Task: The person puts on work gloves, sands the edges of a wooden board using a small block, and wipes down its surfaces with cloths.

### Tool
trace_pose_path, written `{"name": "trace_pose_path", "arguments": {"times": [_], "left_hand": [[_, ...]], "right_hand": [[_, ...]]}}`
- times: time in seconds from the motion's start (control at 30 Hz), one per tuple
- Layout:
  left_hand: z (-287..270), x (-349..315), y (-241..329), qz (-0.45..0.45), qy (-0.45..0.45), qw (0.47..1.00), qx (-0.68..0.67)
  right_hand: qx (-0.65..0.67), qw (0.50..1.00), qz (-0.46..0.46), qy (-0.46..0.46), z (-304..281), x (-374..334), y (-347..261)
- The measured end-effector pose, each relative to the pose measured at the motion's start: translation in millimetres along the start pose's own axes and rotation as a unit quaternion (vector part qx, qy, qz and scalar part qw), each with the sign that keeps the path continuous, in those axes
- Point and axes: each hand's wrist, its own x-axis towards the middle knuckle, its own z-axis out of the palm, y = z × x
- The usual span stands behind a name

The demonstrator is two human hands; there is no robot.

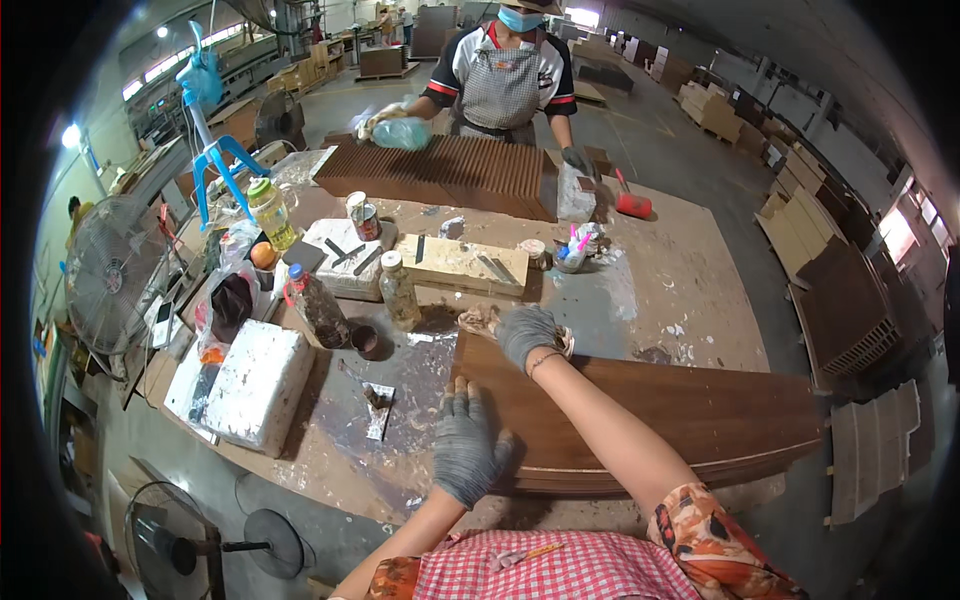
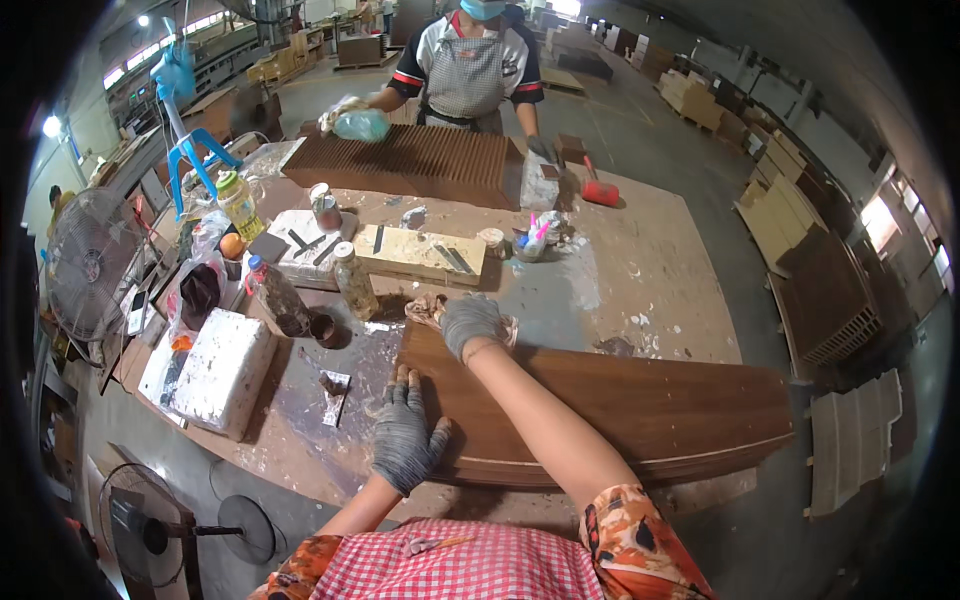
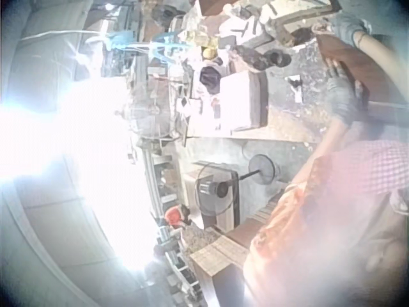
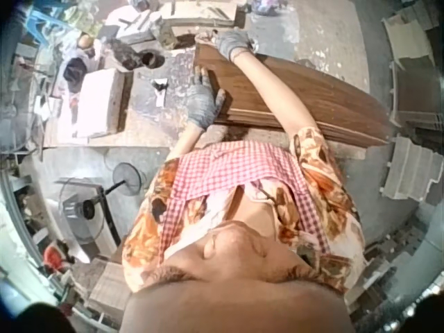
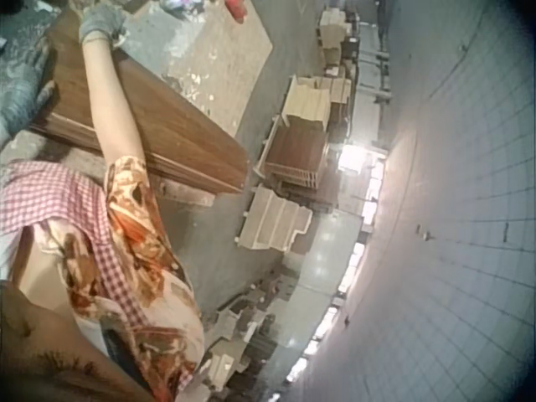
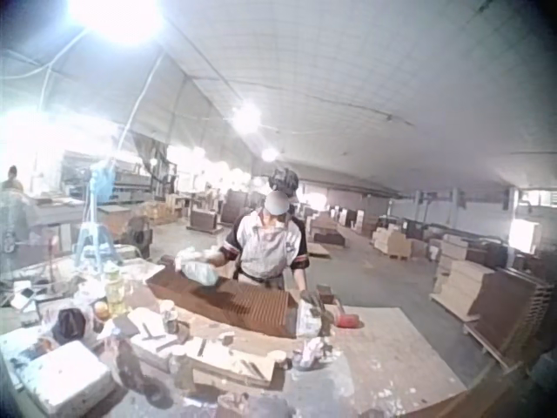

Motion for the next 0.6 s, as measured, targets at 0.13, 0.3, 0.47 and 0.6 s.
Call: {"name": "trace_pose_path", "arguments": {"times": [0.13, 0.3, 0.47, 0.6], "left_hand": [[2, -2, -5, -0.017, 0.011, 1.0, 0.003], [2, 1, -1, -0.017, 0.008, 1.0, 0.006], [1, -5, -4, -0.024, 0.014, 1.0, 0.003], [7, 0, -2, 0.002, 0.025, 1.0, -0.011]], "right_hand": [[0.059, 0.997, 0.035, 0.044, 1, -34, 17], [-0.051, 0.994, 0.092, -0.034, -33, -60, 84], [0.301, 0.943, 0.056, 0.129, -37, -73, 106], [0.31, 0.93, -0.131, 0.147, 8, -55, 59]]}}
